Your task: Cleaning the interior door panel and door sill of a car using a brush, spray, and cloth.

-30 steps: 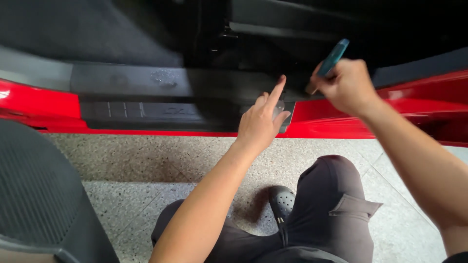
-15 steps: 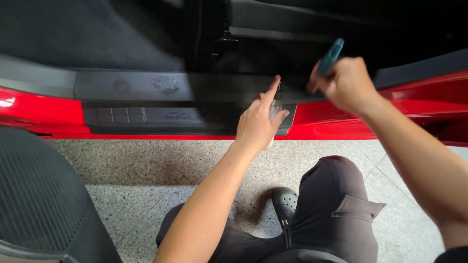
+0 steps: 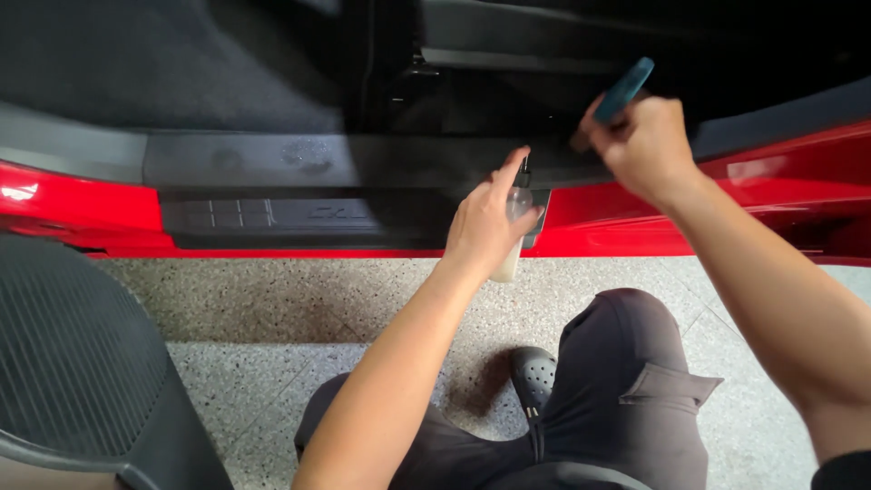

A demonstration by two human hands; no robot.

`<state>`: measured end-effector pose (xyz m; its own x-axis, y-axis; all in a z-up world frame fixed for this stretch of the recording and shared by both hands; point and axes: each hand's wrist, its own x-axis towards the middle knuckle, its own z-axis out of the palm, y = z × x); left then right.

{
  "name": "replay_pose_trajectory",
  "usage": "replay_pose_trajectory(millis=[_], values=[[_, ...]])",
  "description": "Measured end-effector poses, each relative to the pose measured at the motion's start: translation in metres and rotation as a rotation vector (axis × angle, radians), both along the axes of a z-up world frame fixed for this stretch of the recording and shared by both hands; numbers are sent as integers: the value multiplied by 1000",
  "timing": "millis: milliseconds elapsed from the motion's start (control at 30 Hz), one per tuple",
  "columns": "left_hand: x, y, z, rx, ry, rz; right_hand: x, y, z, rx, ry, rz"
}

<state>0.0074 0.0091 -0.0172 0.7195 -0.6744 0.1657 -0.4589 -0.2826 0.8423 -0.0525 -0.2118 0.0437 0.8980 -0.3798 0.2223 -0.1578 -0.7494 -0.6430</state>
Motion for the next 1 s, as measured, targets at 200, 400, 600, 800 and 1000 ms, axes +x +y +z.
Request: replay_pose_trajectory(millis=[200,400,600,800,1000], values=[[-1,-23,-3,125,132,-1,-19,7,11,-4,-15,-27],[5,-17,-8,80,109,45,-14,7,-1,72,-52,8],[7,15,6,46,22,86,10,12,-15,-60,25,36],[14,31,9,89,-1,88,9,22,-19,46,28,186],[17,35,9,88,18,71,12,31,-20,-74,-43,301]])
